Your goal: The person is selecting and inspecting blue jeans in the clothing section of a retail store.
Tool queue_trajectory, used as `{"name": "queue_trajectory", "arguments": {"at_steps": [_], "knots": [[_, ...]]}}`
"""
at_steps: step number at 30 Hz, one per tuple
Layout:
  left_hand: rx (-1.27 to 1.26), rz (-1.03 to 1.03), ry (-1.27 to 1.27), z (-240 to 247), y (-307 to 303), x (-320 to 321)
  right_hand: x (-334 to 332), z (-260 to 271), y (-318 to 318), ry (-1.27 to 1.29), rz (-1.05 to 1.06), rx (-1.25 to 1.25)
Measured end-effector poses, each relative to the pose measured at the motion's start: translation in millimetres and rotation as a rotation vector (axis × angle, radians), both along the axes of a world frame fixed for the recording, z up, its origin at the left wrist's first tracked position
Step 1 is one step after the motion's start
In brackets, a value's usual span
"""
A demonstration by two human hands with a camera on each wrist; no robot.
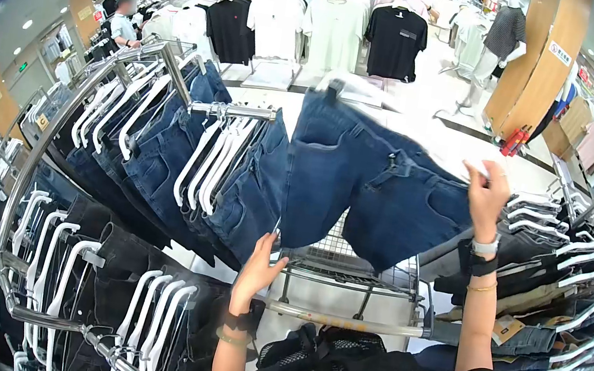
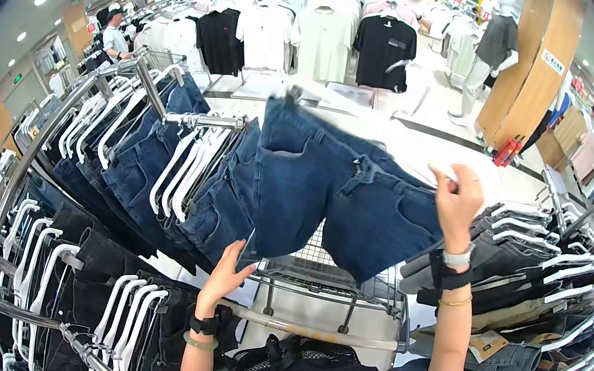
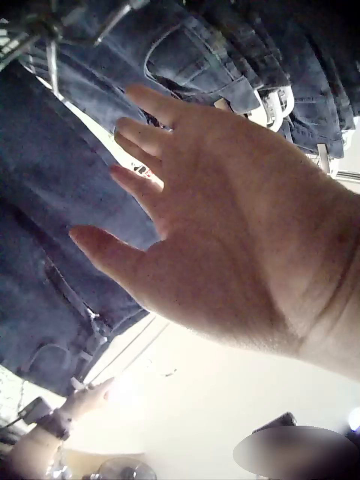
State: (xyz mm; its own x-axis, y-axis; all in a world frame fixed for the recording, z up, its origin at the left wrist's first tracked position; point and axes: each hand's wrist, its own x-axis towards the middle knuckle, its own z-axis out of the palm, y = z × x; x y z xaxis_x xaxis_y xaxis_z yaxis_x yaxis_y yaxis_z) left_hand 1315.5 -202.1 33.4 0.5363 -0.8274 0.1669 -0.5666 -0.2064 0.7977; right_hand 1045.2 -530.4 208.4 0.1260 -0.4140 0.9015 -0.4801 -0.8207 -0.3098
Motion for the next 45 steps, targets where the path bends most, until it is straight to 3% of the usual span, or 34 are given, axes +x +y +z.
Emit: {"name": "queue_trajectory", "arguments": {"at_steps": [2, 5, 6, 9, 10, 11, 13, 18, 24, 27, 31, 32, 35, 37, 40, 41, 43, 45], "knots": [[0.162, -0.015, -0.085, 0, 9, -3, 10, -33, -11, 0.093, 0.132, 0.044], [0.152, 0.005, 0.087, -2, 23, -6, 29, -93, -14, 0.254, 0.265, 0.221], [0.1, 0.042, -0.078, -14, 28, -8, 34, -112, -14, 0.36, 0.283, 0.23], [0.197, 0.079, 0.022, -37, 40, -14, 48, -177, -10, 0.522, 0.365, 0.43], [0.235, 0.093, -0.058, -51, 43, -17, 52, -202, -13, 0.591, 0.39, 0.462], [0.434, 0.114, -0.198, -42, 42, -26, 55, -226, -16, 0.661, 0.416, 0.492], [0.438, 0.183, -0.328, -52, 39, -31, 63, -254, -15, 0.753, 0.421, 0.608], [0.383, 0.249, -0.281, -46, 37, -36, 85, -307, -35, 0.882, 0.421, 0.634], [0.411, 0.253, -0.266, -38, 35, -38, 99, -357, -78, 0.933, 0.356, 0.885], [0.428, 0.271, -0.318, -38, 33, -39, 106, -398, -89, 1.045, 0.203, 1.111], [0.431, 0.286, -0.289, -32, 29, -40, 121, -468, -77, 1.521, -0.148, 1.16], [0.41, 0.284, -0.301, -32, 29, -40, 120, -478, -68, 1.481, -0.118, 1.136], [0.382, 0.283, -0.328, -34, 29, -41, 125, -477, -66, 1.564, 0.096, 1.18], [0.412, 0.303, -0.291, -34, 28, -41, 132, -445, -63, 1.648, 0.174, 1.09], [0.368, 0.325, -0.325, -38, 29, -41, 124, -392, -70, 1.458, 0.449, 1.016], [0.363, 0.334, -0.332, -37, 28, -41, 121, -377, -70, 1.457, 0.446, 1.003], [0.356, 0.346, -0.327, -35, 26, -43, 116, -358, -66, 1.399, 0.547, 0.727], [0.388, 0.339, -0.333, -36, 27, -42, 103, -358, -56, 1.407, 0.486, 0.288]]}}
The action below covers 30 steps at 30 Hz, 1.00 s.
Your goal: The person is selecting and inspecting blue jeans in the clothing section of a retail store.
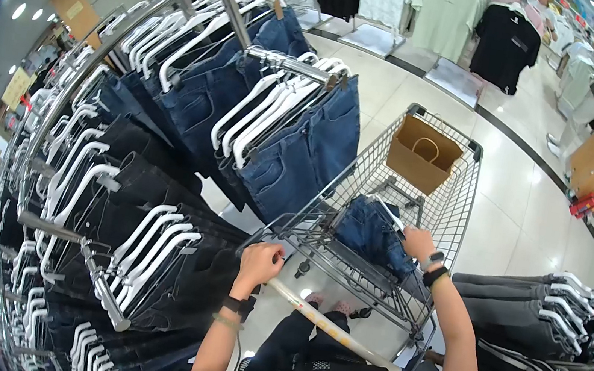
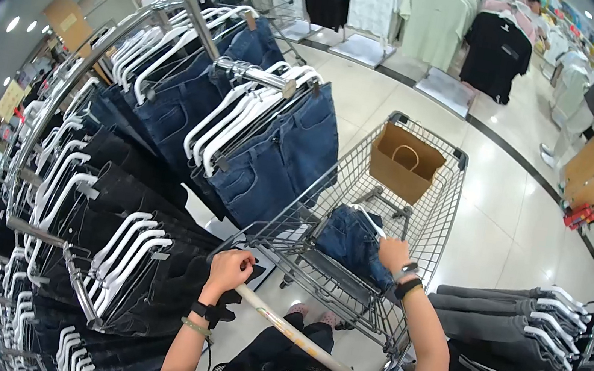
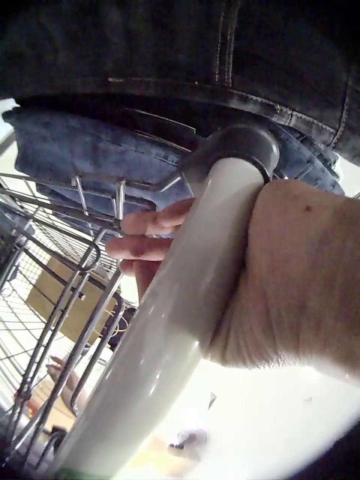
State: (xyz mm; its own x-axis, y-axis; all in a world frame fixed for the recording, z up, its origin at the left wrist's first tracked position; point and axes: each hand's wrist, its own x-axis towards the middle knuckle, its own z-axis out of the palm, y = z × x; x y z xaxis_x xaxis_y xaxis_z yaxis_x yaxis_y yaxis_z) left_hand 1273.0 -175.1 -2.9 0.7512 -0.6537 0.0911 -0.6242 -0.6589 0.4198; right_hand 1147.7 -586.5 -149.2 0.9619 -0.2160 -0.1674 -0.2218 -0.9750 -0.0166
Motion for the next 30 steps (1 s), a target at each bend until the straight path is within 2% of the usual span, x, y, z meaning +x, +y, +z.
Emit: {"name": "queue_trajectory", "arguments": {"at_steps": [5, 6, 11, 12, 14, 15, 17, 18, 20, 21, 22, 24, 26, 28, 30], "knots": [[0.019, -0.01, 0.006, -1, 2, -1, -37, 97, 62, -0.085, 0.121, -0.006], [0.02, -0.015, -0.003, -1, 3, -2, -44, 106, 75, -0.127, 0.188, -0.168], [0.03, -0.071, 0.017, -9, 5, 0, -70, 161, 152, -0.351, 0.474, -0.061], [0.015, -0.065, 0.015, -9, 5, 1, -73, 170, 170, -0.356, 0.532, -0.076], [0.035, -0.103, 0.044, -2, 6, -2, -80, 179, 204, -0.402, 0.509, -0.209], [-0.005, -0.126, -0.014, -6, 9, -2, -83, 180, 218, -0.393, 0.482, -0.212], [-0.057, -0.173, -0.08, -13, 16, -3, -88, 178, 243, -0.574, 0.552, -0.1], [-0.071, -0.188, -0.076, -16, 18, -5, -94, 172, 261, -0.564, 0.541, -0.116], [-0.102, -0.211, -0.091, -17, 24, -10, -110, 152, 309, -0.49, 0.387, -0.186], [-0.125, -0.228, -0.078, -18, 28, -13, -114, 149, 327, -0.46, 0.199, -0.083], [-0.154, -0.238, -0.081, -19, 31, -17, -118, 145, 341, -0.458, 0.198, -0.099], [-0.151, -0.247, -0.074, -19, 37, -24, -126, 139, 356, -0.481, 0.028, -0.197], [-0.167, -0.247, -0.086, -20, 45, -33, -133, 135, 364, -0.486, -0.014, -0.251], [-0.181, -0.243, -0.126, -20, 51, -43, -140, 143, 378, -0.399, -0.082, -0.149], [-0.141, -0.239, -0.144, -22, 59, -52, -149, 143, 386, -0.348, -0.112, -0.21]]}}
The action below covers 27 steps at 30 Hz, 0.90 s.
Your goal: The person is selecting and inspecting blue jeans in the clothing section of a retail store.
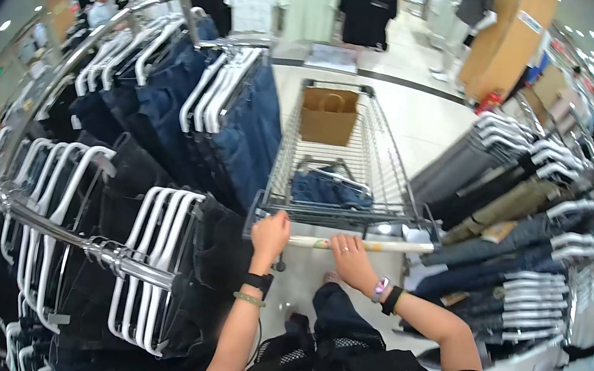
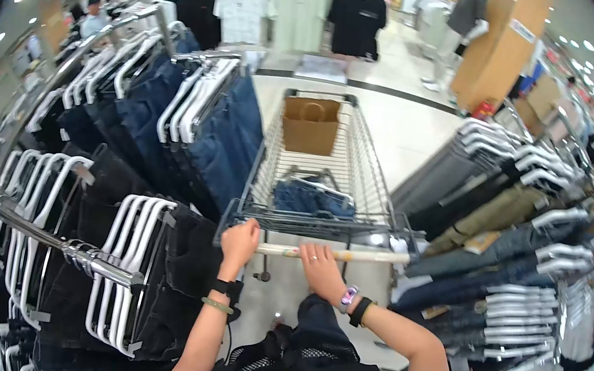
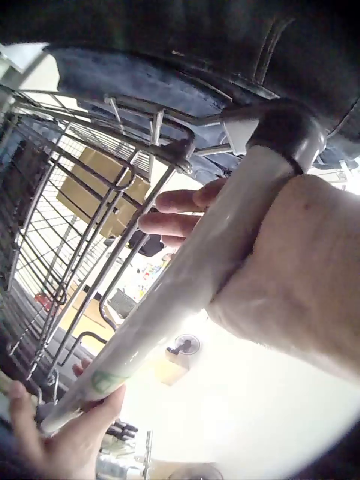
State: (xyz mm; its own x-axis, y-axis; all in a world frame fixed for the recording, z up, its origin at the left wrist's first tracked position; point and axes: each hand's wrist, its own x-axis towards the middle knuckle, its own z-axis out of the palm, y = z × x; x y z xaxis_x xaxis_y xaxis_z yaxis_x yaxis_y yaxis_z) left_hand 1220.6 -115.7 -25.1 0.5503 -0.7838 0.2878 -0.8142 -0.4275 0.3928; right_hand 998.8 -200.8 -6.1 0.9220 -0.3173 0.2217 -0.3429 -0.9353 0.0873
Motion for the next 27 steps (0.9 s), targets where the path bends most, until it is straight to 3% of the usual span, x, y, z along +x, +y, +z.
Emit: {"name": "queue_trajectory", "arguments": {"at_steps": [12, 16, 27], "knots": [[-0.067, 0.022, -0.04, 3, 67, -46, -39, -1, 60, 0.089, 0.062, -0.18], [-0.046, 0.132, -0.008, -3, 86, -57, -51, 3, 78, 0.057, 0.098, -0.11], [-0.008, 0.16, 0.042, 12, 147, -99, -86, -9, 126, -0.049, 0.158, 0.084]]}}
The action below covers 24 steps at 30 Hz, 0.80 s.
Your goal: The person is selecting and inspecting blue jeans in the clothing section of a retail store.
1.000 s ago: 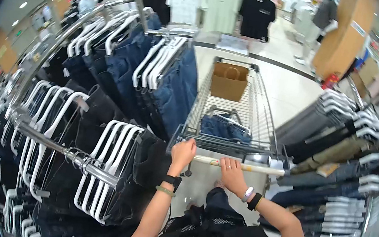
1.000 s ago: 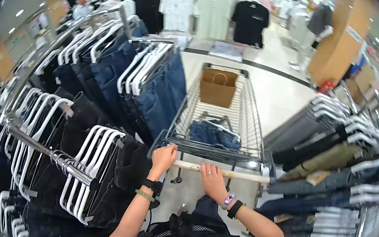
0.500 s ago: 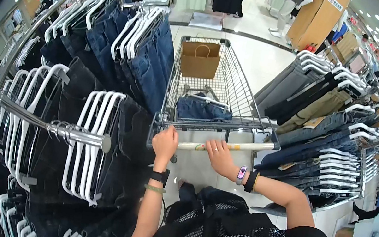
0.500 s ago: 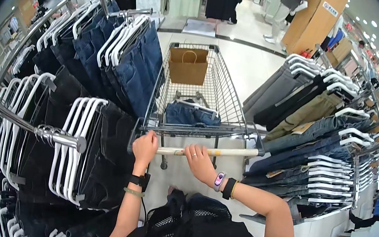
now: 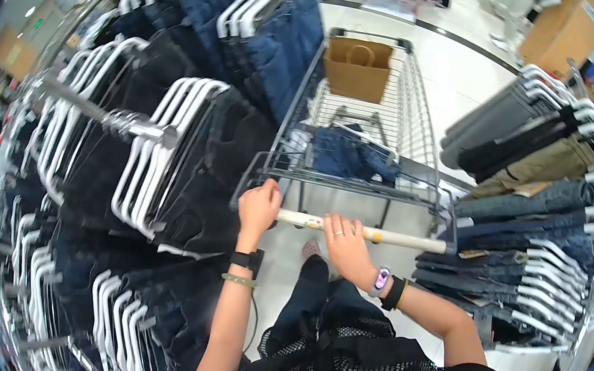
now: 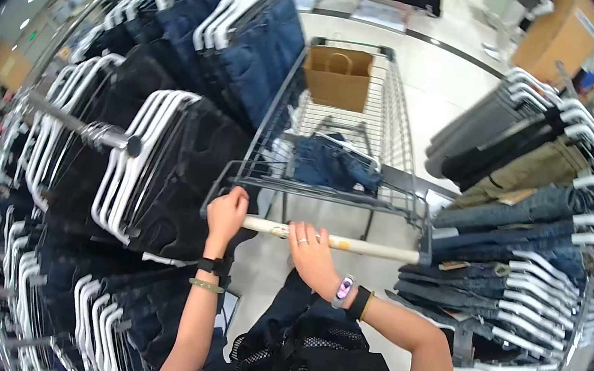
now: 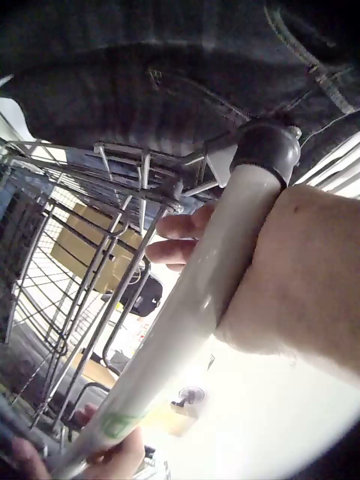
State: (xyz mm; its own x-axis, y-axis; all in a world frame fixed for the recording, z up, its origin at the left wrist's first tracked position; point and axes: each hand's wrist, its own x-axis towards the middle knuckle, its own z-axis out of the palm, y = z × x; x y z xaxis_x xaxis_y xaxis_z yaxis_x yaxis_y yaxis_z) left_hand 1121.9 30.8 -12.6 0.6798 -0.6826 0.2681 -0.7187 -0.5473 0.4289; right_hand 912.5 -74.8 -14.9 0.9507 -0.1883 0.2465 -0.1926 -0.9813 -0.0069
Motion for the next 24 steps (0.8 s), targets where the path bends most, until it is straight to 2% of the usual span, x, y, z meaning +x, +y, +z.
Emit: {"name": "queue_trajectory", "arguments": {"at_steps": [2, 3, 5, 9, 11, 12, 13, 15, 17, 19, 21, 23, 24], "knots": [[0.014, 0.024, -0.002, -4, 13, -8, -6, 4, 11, -0.019, 0.006, 0.17], [0.004, 0.03, -0.011, -7, 19, -10, -8, 8, 15, -0.042, 0.044, 0.168], [-0.001, 0.06, -0.015, -11, 32, -17, -15, 23, 22, 0.082, 0.039, 0.441], [-0.027, 0.106, 0.018, -5, 54, -34, -16, 31, 19, 0.221, 0.101, 0.59], [-0.018, 0.115, -0.004, -12, 66, -39, -9, 26, 5, 0.44, 0.245, 0.842], [0.002, 0.097, 0.0, -12, 72, -42, 2, 35, -4, 0.393, 0.342, 0.85], [0.018, 0.078, 0.002, -12, 78, -43, 18, 47, -9, 0.385, 0.345, 0.837], [0.051, -0.022, 0.058, -9, 91, -46, 54, 75, -20, 0.068, 0.381, 0.776], [0.06, -0.088, 0.111, -3, 101, -49, 100, 120, -22, -0.08, 0.438, 0.785], [0.047, -0.125, 0.141, -2, 111, -52, 157, 132, -21, -0.259, 0.548, 0.78], [0.074, -0.135, 0.164, 4, 122, -55, 213, 139, -16, -0.304, 0.653, 0.808], [0.038, -0.18, 0.167, 3, 133, -57, 255, 148, -1, -0.19, 0.641, 1.039], [0.042, -0.209, 0.122, -4, 138, -56, 272, 151, 5, -0.136, 0.679, 1.045]]}}
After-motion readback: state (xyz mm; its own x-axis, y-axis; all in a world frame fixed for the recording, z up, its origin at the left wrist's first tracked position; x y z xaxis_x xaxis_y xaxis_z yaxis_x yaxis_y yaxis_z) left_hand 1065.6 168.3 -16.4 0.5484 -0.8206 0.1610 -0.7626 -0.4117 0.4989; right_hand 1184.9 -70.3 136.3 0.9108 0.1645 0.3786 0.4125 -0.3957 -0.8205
